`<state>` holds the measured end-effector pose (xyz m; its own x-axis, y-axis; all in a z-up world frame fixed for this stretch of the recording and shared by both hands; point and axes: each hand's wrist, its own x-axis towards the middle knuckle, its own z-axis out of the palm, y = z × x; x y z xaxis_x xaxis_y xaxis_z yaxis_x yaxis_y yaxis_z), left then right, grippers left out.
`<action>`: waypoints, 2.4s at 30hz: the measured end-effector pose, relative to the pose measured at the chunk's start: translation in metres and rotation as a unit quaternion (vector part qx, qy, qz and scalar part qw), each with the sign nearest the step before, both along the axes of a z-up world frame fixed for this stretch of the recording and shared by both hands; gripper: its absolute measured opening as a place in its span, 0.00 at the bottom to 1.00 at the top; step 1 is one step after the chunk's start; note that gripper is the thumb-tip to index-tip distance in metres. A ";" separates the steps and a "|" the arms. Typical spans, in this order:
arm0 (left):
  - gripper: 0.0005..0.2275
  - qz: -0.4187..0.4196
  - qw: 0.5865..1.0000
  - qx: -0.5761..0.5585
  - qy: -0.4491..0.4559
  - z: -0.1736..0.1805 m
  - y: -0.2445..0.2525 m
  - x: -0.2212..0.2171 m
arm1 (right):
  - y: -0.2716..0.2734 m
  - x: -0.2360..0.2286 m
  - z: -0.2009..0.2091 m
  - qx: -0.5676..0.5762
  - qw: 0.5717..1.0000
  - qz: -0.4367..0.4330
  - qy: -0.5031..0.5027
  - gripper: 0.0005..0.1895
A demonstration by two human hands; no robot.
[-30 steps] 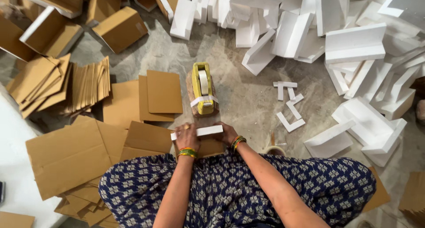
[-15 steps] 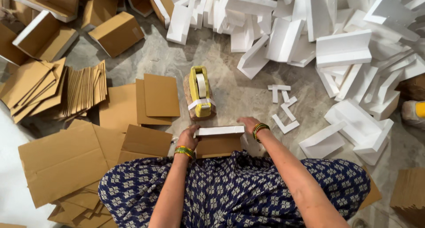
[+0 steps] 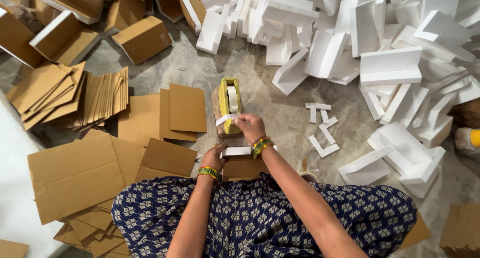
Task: The person sits on the floor and assembles small cardboard boxes by inserting white foam inserts into the cardboard shells. They use a tape dispenser to apply tape to secure the foam pieces inside the boxes.
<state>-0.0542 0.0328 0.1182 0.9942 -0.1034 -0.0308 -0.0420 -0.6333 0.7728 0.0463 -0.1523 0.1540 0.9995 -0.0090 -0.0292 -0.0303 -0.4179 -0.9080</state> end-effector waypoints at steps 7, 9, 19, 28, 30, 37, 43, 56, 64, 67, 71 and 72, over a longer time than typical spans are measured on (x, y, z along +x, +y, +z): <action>0.25 0.001 1.000 -0.014 -0.010 -0.008 0.001 0.003 | -0.003 -0.149 -0.016 0.226 0.939 0.043 0.255 0.14; 0.24 0.003 1.000 -0.008 -0.008 -0.011 -0.001 0.003 | -0.001 -0.151 -0.047 0.113 0.956 0.029 0.270 0.14; 0.25 -0.021 0.998 -0.034 0.049 0.002 -0.003 0.004 | -0.005 -0.110 -0.144 0.062 0.979 0.005 0.195 0.08; 0.22 0.033 0.999 0.030 0.007 0.006 -0.016 0.003 | 0.005 -0.138 -0.104 0.204 0.912 -0.175 0.311 0.09; 0.22 0.031 0.999 0.032 0.003 0.006 -0.018 0.002 | -0.001 -0.140 -0.088 0.028 0.984 -0.160 0.078 0.04; 0.21 0.037 0.998 0.044 -0.013 0.009 -0.017 -0.001 | 0.006 -0.058 -0.038 0.038 0.994 -0.102 0.002 0.17; 0.21 0.038 0.997 0.054 -0.025 0.010 -0.017 0.000 | 0.013 -0.008 -0.067 0.134 0.982 -0.035 0.129 0.16; 0.24 0.066 0.989 0.006 -0.131 -0.003 -0.025 0.005 | -0.007 0.026 -0.106 -0.060 0.976 0.042 0.206 0.20; 0.13 0.004 0.976 0.025 -0.217 0.031 -0.033 -0.026 | -0.052 0.012 -0.085 0.072 0.918 0.186 0.343 0.24; 0.14 -0.041 0.967 0.018 -0.252 0.037 -0.039 -0.036 | -0.067 -0.008 -0.079 0.071 0.936 0.225 0.262 0.23; 0.12 -0.074 0.956 0.048 -0.280 0.038 -0.042 -0.041 | -0.067 -0.030 -0.067 0.011 0.953 0.214 0.216 0.21; 0.11 -0.079 0.957 0.051 -0.276 0.037 -0.042 -0.043 | -0.064 -0.038 -0.063 0.007 0.951 0.206 0.232 0.20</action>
